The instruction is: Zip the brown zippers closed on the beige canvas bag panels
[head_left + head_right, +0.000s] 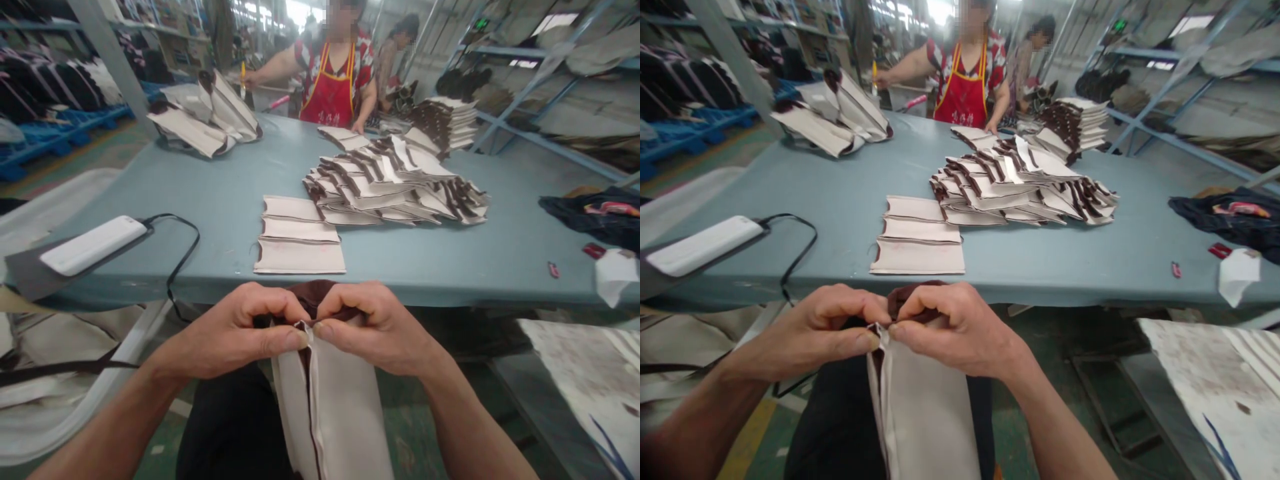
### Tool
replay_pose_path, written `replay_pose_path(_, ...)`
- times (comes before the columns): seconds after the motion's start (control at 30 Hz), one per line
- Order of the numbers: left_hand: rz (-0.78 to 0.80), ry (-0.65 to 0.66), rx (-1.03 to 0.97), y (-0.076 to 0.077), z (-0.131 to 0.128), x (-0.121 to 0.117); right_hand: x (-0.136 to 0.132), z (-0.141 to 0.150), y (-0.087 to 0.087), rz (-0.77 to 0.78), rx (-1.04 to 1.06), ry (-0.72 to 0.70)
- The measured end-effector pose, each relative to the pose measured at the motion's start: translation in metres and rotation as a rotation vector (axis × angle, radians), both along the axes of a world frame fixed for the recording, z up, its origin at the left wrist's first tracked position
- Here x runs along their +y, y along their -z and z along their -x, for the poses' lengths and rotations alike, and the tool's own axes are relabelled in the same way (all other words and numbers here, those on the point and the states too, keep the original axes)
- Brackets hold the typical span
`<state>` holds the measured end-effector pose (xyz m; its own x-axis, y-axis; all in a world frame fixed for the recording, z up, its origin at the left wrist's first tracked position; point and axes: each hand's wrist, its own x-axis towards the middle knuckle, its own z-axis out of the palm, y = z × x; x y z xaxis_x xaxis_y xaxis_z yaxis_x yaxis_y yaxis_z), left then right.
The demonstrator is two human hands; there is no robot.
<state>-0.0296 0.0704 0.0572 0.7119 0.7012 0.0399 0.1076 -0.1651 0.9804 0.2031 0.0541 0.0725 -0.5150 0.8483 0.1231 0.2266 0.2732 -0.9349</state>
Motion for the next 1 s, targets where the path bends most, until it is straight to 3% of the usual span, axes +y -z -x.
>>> replay_pose_path(0.23,-0.069,-0.015,0.040,0.000,-0.002,0.004,0.005,-0.002,0.012,0.066,0.004,0.036)
replay_pose_path(0.47,-0.469,-0.124,0.264,0.005,-0.011,0.007,0.015,-0.004,0.021,-0.040,-0.074,0.092)
replay_pose_path(0.57,-0.545,-0.159,0.276,0.010,-0.013,0.009,0.018,-0.003,0.023,-0.080,-0.146,0.126)
replay_pose_path(0.77,-0.473,-0.181,0.215,0.009,-0.013,0.011,0.018,0.002,0.017,-0.284,-0.398,0.144)
replay_pose_path(0.9,-0.407,-0.165,0.139,0.010,-0.010,0.009,0.019,0.003,0.018,-0.310,-0.341,0.046)
replay_pose_path(1.0,-0.378,-0.166,0.118,0.012,-0.008,0.006,0.019,0.003,0.023,-0.182,-0.187,-0.025)
